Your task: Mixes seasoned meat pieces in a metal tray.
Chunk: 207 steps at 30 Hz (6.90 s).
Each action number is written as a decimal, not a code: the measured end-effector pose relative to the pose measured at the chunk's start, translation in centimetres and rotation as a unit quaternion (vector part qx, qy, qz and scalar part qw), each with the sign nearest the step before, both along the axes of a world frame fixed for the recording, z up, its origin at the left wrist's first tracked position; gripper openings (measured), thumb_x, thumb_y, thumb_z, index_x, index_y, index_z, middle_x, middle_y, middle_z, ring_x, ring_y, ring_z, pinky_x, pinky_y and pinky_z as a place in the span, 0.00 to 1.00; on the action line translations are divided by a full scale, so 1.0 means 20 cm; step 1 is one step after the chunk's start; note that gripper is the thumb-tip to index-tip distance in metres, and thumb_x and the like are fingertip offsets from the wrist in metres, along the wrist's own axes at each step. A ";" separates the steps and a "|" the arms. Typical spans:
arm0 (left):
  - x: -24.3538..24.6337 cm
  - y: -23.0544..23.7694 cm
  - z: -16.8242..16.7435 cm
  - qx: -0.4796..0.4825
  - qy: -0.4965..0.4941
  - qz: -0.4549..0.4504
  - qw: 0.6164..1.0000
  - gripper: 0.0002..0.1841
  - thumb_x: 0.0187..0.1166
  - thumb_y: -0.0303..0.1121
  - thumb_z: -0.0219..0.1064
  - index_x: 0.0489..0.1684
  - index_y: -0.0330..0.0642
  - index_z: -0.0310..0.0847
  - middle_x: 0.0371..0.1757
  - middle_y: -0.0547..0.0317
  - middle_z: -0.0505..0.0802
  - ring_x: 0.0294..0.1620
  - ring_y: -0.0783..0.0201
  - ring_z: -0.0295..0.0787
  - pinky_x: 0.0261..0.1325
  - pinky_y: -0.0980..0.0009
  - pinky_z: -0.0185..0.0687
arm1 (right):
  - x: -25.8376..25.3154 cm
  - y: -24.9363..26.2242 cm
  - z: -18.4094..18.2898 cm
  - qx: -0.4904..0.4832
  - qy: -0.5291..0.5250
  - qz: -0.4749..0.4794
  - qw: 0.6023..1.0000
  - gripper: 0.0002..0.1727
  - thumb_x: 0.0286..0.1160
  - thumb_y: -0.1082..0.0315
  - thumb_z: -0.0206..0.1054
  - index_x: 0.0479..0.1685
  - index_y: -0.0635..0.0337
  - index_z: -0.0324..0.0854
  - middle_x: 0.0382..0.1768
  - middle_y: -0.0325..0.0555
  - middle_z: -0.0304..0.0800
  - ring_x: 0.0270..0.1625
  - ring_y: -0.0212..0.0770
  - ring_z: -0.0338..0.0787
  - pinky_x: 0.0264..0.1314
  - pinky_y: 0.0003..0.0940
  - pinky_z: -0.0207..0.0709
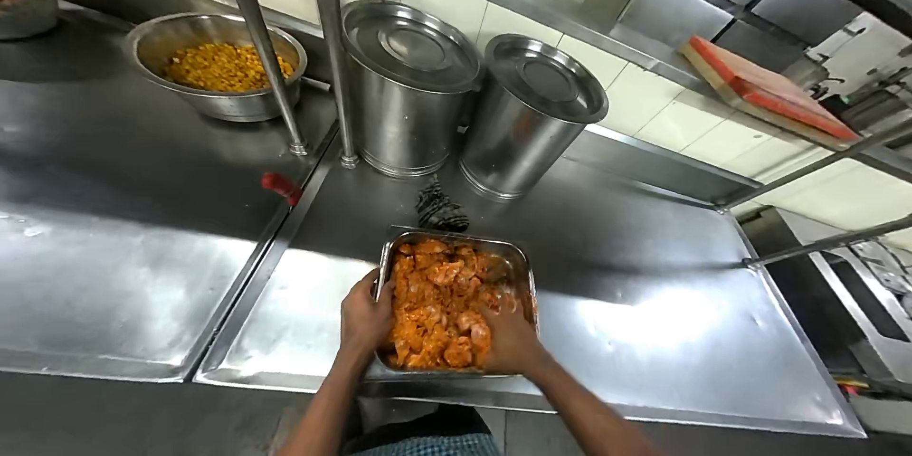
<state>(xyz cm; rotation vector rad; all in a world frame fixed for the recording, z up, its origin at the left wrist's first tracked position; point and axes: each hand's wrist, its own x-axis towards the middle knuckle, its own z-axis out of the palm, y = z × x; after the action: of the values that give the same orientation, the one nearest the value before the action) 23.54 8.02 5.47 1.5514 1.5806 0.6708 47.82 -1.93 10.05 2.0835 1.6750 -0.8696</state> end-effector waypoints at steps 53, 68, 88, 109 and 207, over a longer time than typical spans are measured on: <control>-0.02 0.05 -0.01 0.037 0.021 -0.056 0.998 0.21 0.87 0.37 0.66 0.73 0.34 0.81 0.52 0.37 0.92 0.54 0.41 0.90 0.63 0.40 0.82 | 0.07 -0.03 0.51 0.388 0.281 -0.298 0.826 0.12 0.63 0.83 0.70 0.44 0.62 0.88 0.34 0.46 0.93 0.33 0.39 0.91 0.36 0.41 0.87; 0.00 0.05 0.02 0.017 0.063 -0.058 0.996 0.20 0.88 0.38 0.64 0.72 0.36 0.82 0.52 0.38 0.92 0.55 0.42 0.90 0.64 0.42 0.82 | 0.28 0.35 -0.08 0.136 0.153 -0.188 0.961 0.28 0.74 0.50 0.72 0.72 0.53 0.82 0.63 0.57 0.89 0.66 0.56 0.88 0.70 0.63 0.79; 0.01 0.02 0.00 0.021 0.019 -0.013 1.000 0.21 0.88 0.38 0.64 0.73 0.36 0.82 0.49 0.40 0.93 0.49 0.46 0.91 0.59 0.45 0.84 | 0.02 -0.06 0.00 0.015 0.045 -0.030 0.998 0.54 0.58 0.41 0.79 0.92 0.38 0.60 0.89 0.71 0.53 0.87 0.75 0.61 0.82 0.69 0.64; -0.01 0.03 0.00 0.037 0.022 -0.047 0.998 0.21 0.88 0.39 0.64 0.73 0.35 0.81 0.52 0.38 0.92 0.54 0.43 0.90 0.64 0.44 0.82 | 0.03 0.05 0.17 0.433 0.157 -0.228 0.858 0.22 0.62 0.65 0.80 0.54 0.67 0.86 0.44 0.57 0.93 0.49 0.50 0.94 0.57 0.52 0.87; 0.01 0.06 0.00 0.032 0.031 -0.059 0.997 0.20 0.89 0.37 0.62 0.71 0.33 0.82 0.50 0.39 0.92 0.52 0.44 0.91 0.62 0.43 0.82 | -0.07 0.20 -0.08 0.189 0.333 -0.364 0.849 0.41 0.57 0.75 0.81 0.79 0.64 0.70 0.67 0.62 0.83 0.67 0.50 0.86 0.69 0.48 0.81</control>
<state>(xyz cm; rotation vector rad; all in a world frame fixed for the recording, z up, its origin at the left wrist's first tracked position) 23.65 9.25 5.54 1.7122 1.5122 0.6199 46.37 2.04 8.47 3.0190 1.3656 -1.7815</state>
